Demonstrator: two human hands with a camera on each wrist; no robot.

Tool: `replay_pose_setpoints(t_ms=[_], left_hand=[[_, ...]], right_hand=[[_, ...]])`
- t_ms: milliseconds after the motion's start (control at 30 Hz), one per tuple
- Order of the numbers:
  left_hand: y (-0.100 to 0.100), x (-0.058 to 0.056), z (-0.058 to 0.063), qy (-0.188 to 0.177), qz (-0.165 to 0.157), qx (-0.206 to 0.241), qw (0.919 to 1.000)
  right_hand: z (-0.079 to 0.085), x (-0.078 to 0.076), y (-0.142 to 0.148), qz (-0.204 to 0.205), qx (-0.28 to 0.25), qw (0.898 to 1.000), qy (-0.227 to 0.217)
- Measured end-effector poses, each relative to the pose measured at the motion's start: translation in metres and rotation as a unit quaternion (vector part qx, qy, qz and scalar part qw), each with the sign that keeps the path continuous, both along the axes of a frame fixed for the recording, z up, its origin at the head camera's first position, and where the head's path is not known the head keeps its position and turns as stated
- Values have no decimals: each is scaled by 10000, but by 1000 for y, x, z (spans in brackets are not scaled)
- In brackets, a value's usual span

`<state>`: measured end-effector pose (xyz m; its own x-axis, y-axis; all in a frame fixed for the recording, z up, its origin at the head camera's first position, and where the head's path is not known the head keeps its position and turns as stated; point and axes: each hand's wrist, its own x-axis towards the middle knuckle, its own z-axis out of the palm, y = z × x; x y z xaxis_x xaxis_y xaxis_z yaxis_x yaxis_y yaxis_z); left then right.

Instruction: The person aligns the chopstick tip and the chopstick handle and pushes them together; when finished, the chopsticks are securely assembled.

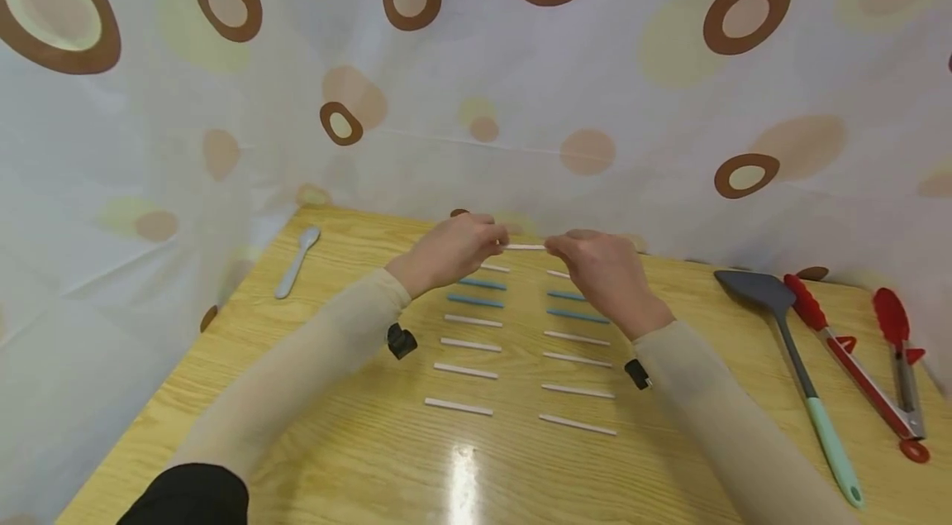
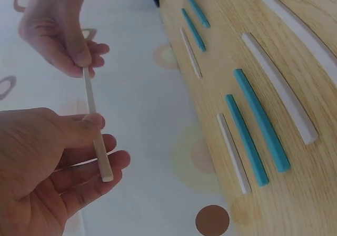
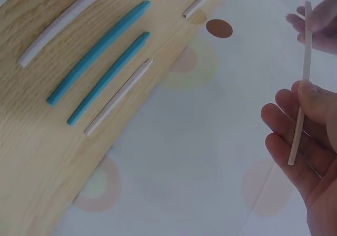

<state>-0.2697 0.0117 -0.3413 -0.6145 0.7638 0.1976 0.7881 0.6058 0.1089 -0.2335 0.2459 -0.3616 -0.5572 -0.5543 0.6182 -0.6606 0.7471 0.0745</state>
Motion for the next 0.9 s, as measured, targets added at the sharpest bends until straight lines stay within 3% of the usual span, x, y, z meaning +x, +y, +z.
replay_pose_setpoints(t_ms=[167, 367, 467, 700, 900], left_hand=[[6, 3, 3, 361, 9, -102, 9993], [9, 7, 2, 321, 102, -340, 9989], [7, 8, 2, 299, 195, -437, 9984], [-17, 3, 2, -238, 746, -280, 9965], [-41, -3, -8, -750, 1109, -33, 9910]], right_hand=[[1, 0, -5, 36, 168, 9996, 210], [-1, 0, -16, 400, 210, 9988, 170], [-3, -2, -16, 333, 150, 9993, 78], [-6, -8, 3, -341, 94, 9987, -354], [-18, -14, 22, -732, 199, 9925, -957]])
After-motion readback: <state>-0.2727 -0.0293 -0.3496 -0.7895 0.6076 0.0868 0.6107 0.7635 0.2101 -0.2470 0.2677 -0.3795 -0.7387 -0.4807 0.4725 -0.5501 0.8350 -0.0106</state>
